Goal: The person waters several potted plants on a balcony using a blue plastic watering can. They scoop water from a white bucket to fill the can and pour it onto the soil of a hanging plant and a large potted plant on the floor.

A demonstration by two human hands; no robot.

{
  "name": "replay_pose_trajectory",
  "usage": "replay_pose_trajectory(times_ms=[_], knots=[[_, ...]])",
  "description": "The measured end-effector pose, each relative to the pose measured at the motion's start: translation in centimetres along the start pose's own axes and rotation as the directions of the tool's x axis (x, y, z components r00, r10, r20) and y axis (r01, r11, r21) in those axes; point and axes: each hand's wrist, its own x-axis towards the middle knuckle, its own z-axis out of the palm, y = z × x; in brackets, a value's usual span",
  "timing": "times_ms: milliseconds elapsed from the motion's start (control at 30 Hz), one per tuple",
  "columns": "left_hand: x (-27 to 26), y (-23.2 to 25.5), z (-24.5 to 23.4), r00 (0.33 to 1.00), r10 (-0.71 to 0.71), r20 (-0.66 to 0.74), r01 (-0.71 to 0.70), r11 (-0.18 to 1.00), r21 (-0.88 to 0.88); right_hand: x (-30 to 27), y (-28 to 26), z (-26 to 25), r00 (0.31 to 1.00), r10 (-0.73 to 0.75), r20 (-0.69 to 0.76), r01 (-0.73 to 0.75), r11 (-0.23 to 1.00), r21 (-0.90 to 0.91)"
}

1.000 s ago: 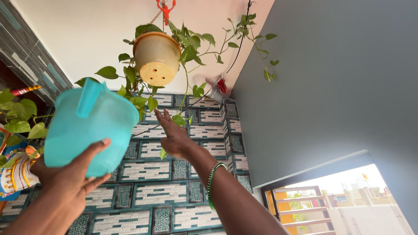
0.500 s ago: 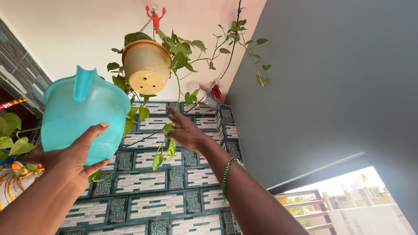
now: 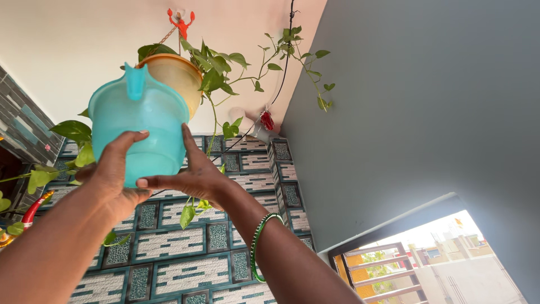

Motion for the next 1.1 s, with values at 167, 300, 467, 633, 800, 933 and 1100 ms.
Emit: replay_pose_trajectory(times_ms=[167,300,467,633,800,933,1100], knots=[[-0.4,0.3,1.2,0.997,-0.060,-0.046,0.070,0.967,0.244,0.0,0.4,0.2,0.972,0.112,-0.208,-0.109,0.994,0.029],[-2.2,-0.5,3.9,0.982,-0.067,-0.177,0.093,0.985,0.143,-1.2,-1.0,1.4,0.883,0.171,-0.437,-0.139,0.985,0.104],[-2.5,-1.3,5.6,0.975,-0.039,-0.220,0.059,0.994,0.087,-2.6,-2.5,3.0,0.819,0.234,-0.524,-0.143,0.967,0.209],[-3.3,-1.6,4.5,0.977,-0.056,-0.207,0.091,0.983,0.160,-3.5,-3.2,4.3,0.819,0.265,-0.508,-0.196,0.963,0.185],[-3.7,-0.5,3.5,0.995,-0.051,-0.086,0.070,0.970,0.232,-3.3,-4.1,5.3,0.723,0.379,-0.578,-0.212,0.917,0.337],[-4.0,0.1,2.9,0.993,-0.108,0.039,0.097,0.968,0.230,-3.1,-4.3,5.2,0.668,0.396,-0.630,-0.212,0.913,0.349],[-5.4,0.8,3.2,0.980,-0.196,0.024,0.184,0.952,0.245,-2.5,-4.9,5.7,0.631,0.337,-0.699,-0.180,0.940,0.290]])
